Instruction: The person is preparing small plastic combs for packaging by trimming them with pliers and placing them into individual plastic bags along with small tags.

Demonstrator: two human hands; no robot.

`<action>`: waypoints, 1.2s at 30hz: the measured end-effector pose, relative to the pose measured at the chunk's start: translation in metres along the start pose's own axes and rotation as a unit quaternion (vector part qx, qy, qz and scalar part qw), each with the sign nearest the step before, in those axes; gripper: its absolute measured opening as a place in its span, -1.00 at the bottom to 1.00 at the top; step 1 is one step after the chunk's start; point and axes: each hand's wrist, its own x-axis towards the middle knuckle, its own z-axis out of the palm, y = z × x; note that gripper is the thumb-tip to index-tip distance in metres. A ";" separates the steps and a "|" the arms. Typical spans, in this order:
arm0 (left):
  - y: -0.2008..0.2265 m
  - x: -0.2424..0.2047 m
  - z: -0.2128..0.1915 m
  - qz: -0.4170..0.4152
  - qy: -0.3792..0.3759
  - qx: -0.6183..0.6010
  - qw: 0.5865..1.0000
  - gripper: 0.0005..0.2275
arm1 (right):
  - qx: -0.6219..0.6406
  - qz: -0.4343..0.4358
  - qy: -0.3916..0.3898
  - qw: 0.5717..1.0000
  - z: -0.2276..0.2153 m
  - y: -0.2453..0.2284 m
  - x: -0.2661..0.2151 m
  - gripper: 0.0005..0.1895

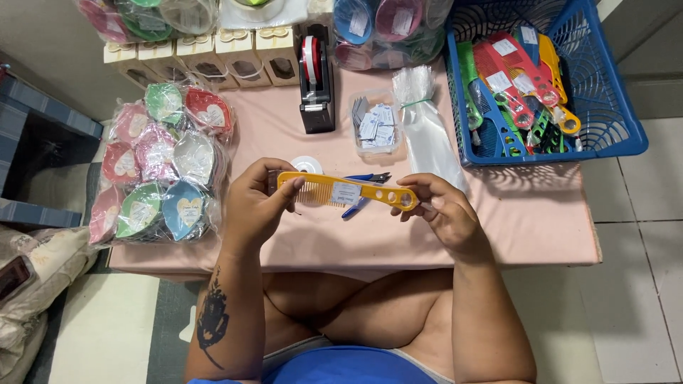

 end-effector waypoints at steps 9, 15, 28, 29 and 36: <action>-0.033 -0.012 0.023 0.117 0.077 -0.008 0.990 -0.64 | -0.168 -0.077 0.159 0.970 -0.002 0.003 0.003 -0.76; -0.049 -0.022 0.022 0.189 0.102 0.089 0.973 -0.66 | -0.152 -0.068 0.166 0.972 -0.006 0.009 0.003 -0.76; -0.059 -0.013 0.033 0.444 0.051 0.339 0.828 -0.81 | -0.134 -0.084 0.303 0.940 -0.007 -0.001 0.005 -0.91; -0.060 -0.012 0.031 0.441 0.058 0.335 0.831 -0.80 | -0.132 -0.104 0.333 0.928 -0.007 -0.009 0.007 -0.88; -0.058 -0.010 0.028 0.438 0.072 0.306 0.843 -0.77 | -0.575 -0.172 0.358 0.715 -0.011 -0.082 0.033 -0.61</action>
